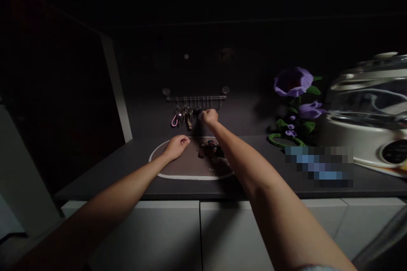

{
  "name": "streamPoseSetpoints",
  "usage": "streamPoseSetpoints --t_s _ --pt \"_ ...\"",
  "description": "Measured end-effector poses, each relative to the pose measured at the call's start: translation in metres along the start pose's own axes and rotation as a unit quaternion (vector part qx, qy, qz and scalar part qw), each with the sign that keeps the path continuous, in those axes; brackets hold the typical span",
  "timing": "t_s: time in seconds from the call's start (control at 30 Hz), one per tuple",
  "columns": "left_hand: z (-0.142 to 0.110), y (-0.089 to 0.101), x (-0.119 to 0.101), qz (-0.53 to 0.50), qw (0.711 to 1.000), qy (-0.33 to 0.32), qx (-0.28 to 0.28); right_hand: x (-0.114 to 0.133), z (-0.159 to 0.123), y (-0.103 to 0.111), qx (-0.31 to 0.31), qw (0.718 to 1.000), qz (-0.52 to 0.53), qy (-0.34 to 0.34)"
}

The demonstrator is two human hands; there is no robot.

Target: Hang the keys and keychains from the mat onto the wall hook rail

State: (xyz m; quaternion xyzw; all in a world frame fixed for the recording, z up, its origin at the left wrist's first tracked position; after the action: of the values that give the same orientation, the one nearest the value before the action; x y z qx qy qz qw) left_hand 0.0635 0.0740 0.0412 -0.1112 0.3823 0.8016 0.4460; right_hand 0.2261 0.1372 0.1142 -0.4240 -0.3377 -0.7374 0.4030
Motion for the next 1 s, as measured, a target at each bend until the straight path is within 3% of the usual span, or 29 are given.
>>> streamPoseSetpoints --t_s 0.13,0.3,0.67,0.87,1.0 --pt "-0.003 0.000 -0.006 0.018 1.000 -0.007 0.004 0.006 -0.020 0.009 0.040 0.995 0.080 -0.047" --pt "0.000 0.001 -0.007 0.007 1.000 0.016 0.018 0.018 -0.043 0.021 0.080 0.985 0.139 -0.058" --pt "0.022 0.000 -0.028 -0.023 0.997 0.056 0.054 -0.001 -0.069 0.044 0.057 0.981 0.183 -0.038" --pt "0.022 -0.014 -0.032 -0.080 0.992 0.097 0.008 -0.013 -0.076 0.058 -0.005 0.998 0.046 0.051" --pt "0.016 -0.029 -0.022 -0.097 0.987 0.124 -0.007 -0.012 -0.086 0.064 -0.035 0.990 -0.068 0.119"
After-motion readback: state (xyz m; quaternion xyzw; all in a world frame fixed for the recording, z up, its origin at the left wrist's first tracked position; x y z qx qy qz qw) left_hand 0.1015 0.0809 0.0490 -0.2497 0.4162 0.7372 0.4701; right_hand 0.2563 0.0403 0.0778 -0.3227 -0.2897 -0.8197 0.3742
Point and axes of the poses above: each hand's wrist, its own z-axis towards the middle knuckle, its own y-axis out of the back of the hand, x = y × z, the point moved 9 cm from there along z, towards the middle knuckle, and after that the axes turned 6 degrees about -x, right-handed, at the moved point
